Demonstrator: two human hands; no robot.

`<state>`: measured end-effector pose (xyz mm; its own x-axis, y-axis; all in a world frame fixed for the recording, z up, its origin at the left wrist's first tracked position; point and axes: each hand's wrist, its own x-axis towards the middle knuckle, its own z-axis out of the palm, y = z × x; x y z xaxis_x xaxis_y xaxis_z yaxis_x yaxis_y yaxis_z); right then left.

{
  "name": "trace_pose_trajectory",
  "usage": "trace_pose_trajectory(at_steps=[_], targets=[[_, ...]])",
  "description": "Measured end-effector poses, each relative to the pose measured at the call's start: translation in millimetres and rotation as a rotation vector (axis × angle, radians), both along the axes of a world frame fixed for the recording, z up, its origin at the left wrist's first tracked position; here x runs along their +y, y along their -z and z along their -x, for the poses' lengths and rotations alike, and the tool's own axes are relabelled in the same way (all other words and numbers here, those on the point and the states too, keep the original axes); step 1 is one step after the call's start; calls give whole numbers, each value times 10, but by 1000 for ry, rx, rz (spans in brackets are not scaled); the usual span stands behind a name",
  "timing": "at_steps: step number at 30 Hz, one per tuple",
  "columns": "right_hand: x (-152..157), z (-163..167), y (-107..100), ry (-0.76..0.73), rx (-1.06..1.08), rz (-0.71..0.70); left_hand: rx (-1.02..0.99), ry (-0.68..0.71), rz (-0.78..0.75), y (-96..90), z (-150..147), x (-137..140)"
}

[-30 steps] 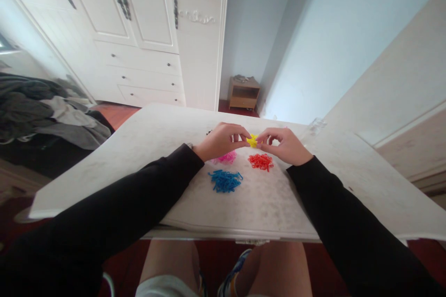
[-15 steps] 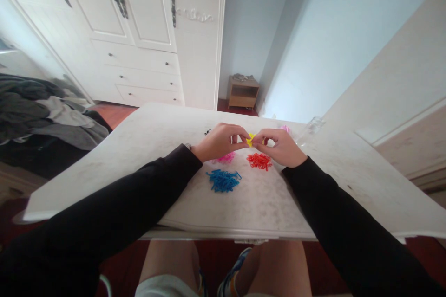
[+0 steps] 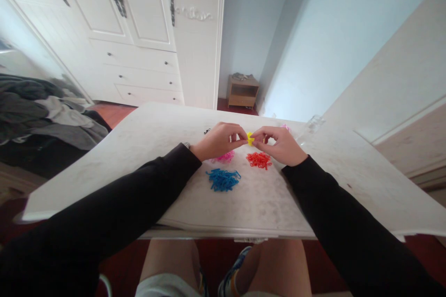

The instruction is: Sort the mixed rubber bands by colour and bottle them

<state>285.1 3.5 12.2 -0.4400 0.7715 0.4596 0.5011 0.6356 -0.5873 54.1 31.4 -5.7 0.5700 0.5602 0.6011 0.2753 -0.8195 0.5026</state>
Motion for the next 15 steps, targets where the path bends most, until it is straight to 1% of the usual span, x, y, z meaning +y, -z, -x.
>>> trace_pose_trajectory(at_steps=[7,15], targets=[[11,-7,10,-11,-7,-53,12,20,-6,10,3,11],[-36,13,-55,8,-31,-57,17,-6,-7,25,-2,24]])
